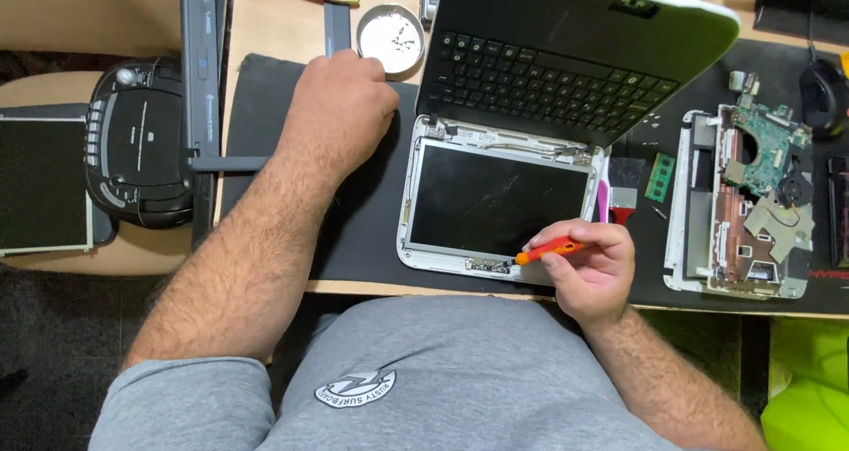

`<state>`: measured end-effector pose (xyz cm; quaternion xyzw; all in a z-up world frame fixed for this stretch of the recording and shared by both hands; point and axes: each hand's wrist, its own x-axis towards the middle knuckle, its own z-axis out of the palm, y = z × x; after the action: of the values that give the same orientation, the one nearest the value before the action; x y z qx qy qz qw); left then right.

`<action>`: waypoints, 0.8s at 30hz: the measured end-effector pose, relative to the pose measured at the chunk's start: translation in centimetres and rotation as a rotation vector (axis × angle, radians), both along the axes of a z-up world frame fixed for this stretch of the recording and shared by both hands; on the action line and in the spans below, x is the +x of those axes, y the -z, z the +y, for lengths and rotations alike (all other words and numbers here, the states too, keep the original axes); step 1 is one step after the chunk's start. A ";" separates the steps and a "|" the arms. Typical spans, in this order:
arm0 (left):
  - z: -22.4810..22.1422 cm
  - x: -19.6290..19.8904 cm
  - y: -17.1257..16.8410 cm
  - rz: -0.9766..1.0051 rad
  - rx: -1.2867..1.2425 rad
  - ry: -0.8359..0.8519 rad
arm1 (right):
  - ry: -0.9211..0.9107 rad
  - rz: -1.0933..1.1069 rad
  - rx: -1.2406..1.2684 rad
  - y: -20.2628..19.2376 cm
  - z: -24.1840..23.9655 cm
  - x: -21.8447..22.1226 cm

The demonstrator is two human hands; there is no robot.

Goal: Removing a damaged laptop screen and installing a replacement, including cable connection and screw fastening.

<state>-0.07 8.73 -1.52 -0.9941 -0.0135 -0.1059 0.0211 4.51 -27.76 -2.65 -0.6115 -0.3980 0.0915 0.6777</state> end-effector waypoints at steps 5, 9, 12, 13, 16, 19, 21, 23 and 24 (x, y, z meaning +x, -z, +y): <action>-0.3 0.3 -0.1 0.032 0.075 0.028 | -0.013 0.002 0.001 0.2 -0.1 -0.1; -0.4 0.2 0.1 -0.089 0.042 0.031 | -0.002 0.012 -0.012 0.1 -0.3 0.0; -1.2 -0.7 -4.0 -0.048 -0.236 0.012 | 0.016 0.058 -0.008 -0.1 -0.1 0.1; -1.5 -0.8 -3.7 -0.054 -0.232 0.012 | 0.016 0.052 -0.003 -0.6 0.7 0.5; -3.1 -0.8 -2.5 -0.372 -1.023 0.179 | 0.056 -0.123 0.116 -2.3 3.5 1.8; -6.5 -0.4 -1.7 -0.434 -1.729 0.240 | 0.051 -0.287 0.169 -4.3 6.9 3.9; -8.5 -0.5 -2.2 -0.444 -2.062 0.184 | 0.068 -0.395 0.320 -5.2 9.8 5.5; -8.6 0.0 -0.7 -0.438 -2.157 0.183 | 0.060 -0.395 0.374 -6.0 11.9 6.1; -8.7 0.2 0.1 -0.423 -2.255 0.177 | 0.057 -0.388 0.424 -6.3 12.9 6.4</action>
<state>0.12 0.07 -1.65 -0.4076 -0.0339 -0.1997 -0.8904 10.87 -14.83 3.64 -0.4732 -0.5134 -0.1315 0.7037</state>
